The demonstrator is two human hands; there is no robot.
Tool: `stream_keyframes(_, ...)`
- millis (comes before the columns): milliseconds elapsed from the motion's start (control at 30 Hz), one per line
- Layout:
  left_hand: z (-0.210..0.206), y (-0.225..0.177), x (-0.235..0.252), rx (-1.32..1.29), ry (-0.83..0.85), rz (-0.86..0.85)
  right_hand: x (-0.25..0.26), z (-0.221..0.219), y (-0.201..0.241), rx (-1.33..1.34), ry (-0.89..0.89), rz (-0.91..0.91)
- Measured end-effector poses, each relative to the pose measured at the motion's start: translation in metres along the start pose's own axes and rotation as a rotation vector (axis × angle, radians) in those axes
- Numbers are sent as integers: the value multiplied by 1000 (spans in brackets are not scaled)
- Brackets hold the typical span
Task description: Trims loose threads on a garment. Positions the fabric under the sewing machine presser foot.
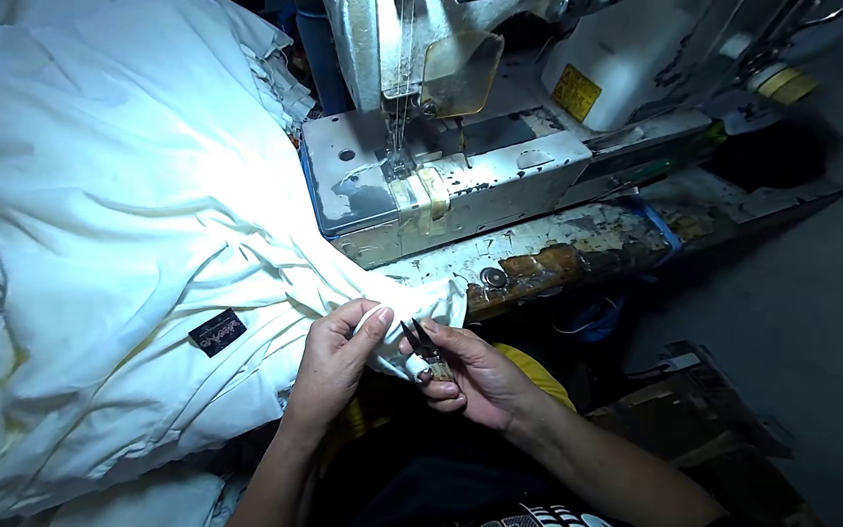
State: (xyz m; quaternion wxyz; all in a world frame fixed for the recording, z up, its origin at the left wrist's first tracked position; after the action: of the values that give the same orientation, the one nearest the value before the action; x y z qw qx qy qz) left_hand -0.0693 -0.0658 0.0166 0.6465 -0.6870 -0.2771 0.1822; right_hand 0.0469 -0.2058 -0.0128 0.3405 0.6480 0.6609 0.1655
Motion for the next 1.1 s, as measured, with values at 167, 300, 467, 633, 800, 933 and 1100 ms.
stream_keyframes(167,2,2,0,-14,28,7,2,0,0,-9,-6,23)
stream_keyframes(300,3,4,-1,-8,100,-20,3,0,0,-46,3,51)
stream_keyframes(467,4,7,-1,137,129,-103,7,0,-3,24,-19,2)
stream_keyframes(633,5,6,0,142,54,-60,4,1,3,-109,-126,220)
stream_keyframes(800,4,-7,1,-18,41,23,-2,12,10,-1055,-384,943)
stream_keyframes(933,-1,-7,3,-41,69,4,4,10,14,-1452,-549,1159)
stream_keyframes(1100,-4,-7,3,-3,74,0,10,10,11,-1544,-604,1195)
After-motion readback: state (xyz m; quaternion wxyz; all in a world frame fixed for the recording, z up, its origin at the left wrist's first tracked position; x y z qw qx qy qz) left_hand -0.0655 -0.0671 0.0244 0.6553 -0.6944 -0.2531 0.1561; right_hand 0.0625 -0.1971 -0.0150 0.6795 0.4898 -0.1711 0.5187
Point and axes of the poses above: each hand's wrist, its own x-axis towards the middle knuckle, its own z-axis out of the back of the hand, y = z × x, the point moved 1 cm from there along x, towards the middle knuckle, and after that the axes turned 11 degrees about -x, right-handed, at the moved point
